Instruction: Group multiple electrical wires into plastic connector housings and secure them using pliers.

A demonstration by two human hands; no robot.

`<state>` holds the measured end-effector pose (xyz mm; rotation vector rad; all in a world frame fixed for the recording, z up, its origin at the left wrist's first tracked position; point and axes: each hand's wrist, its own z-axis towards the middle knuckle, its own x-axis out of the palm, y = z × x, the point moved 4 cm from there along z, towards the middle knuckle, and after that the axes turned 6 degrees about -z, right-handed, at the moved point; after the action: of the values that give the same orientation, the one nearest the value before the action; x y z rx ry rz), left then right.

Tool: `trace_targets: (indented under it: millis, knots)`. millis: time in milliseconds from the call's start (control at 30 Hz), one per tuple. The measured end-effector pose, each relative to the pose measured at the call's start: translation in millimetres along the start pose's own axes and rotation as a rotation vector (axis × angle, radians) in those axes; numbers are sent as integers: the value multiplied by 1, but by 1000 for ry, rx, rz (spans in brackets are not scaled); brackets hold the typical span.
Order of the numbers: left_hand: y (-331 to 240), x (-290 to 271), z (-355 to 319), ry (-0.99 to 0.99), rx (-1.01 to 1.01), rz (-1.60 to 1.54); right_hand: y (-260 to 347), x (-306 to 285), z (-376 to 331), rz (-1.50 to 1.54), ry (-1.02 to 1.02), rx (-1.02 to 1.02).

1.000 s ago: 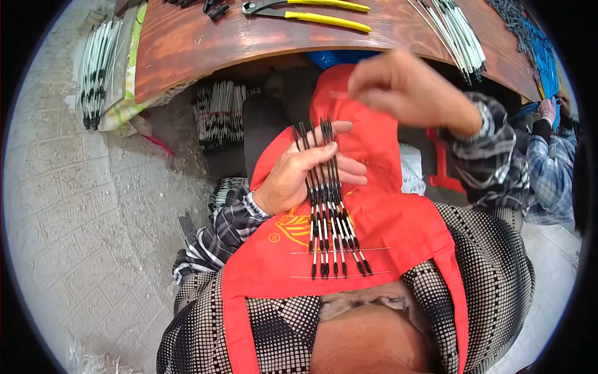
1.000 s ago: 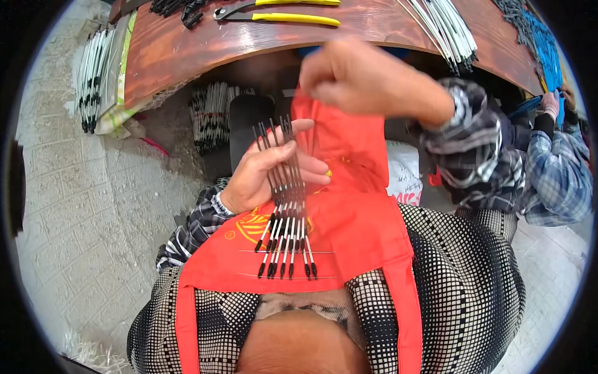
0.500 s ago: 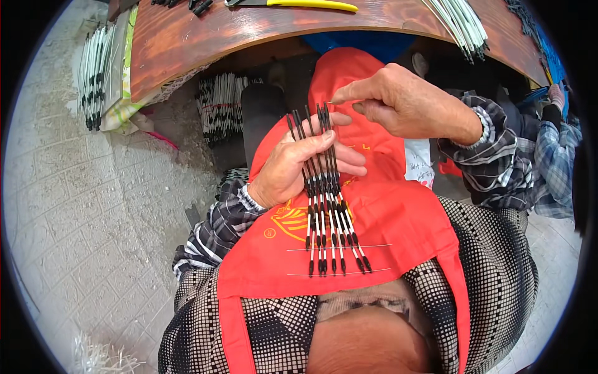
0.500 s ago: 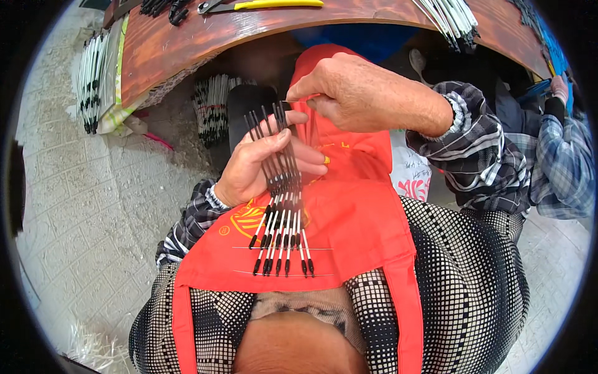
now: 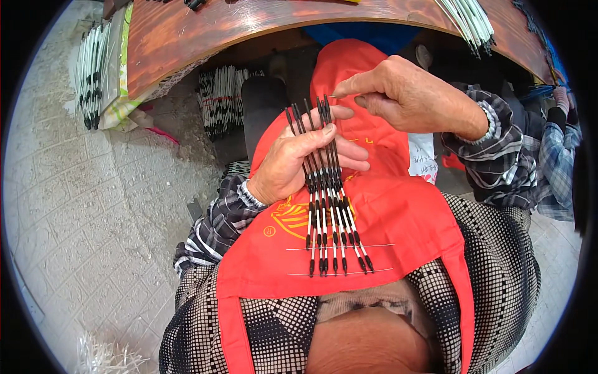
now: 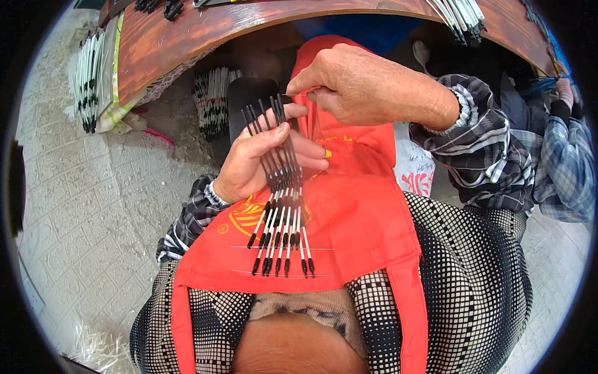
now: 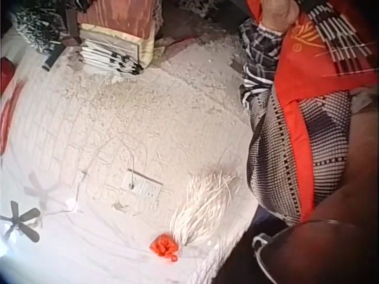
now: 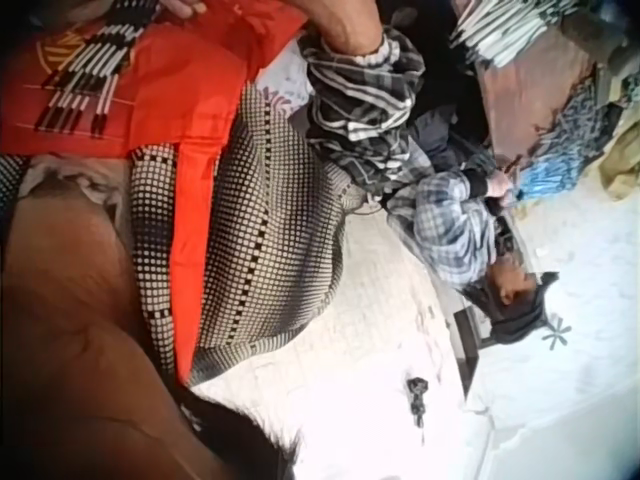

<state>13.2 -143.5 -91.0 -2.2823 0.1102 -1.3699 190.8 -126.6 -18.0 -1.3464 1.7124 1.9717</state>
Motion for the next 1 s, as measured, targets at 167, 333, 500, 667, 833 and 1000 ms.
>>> trace_targets:
  millis: [167, 333, 500, 667, 833, 1000]
  knots:
    - [1, -2, 1, 7, -6, -11, 0, 2, 3, 11, -28, -18]
    - [2, 1, 2, -9, -11, -26, 2, 2, 5, 37, -26, -10]
    - [5, -11, -2, -201, 52, -93, 3, -2, 3, -28, -34, 10]
    - [4, -17, -7, -206, 69, -136, -3, -3, 3, -84, -43, -73]
    - [1, -11, -11, -227, 135, -121, 1, -4, 4, -104, -54, -133]
    - [-1, -8, -10, -239, 122, -67, 6, -3, 8, -100, -37, -139]
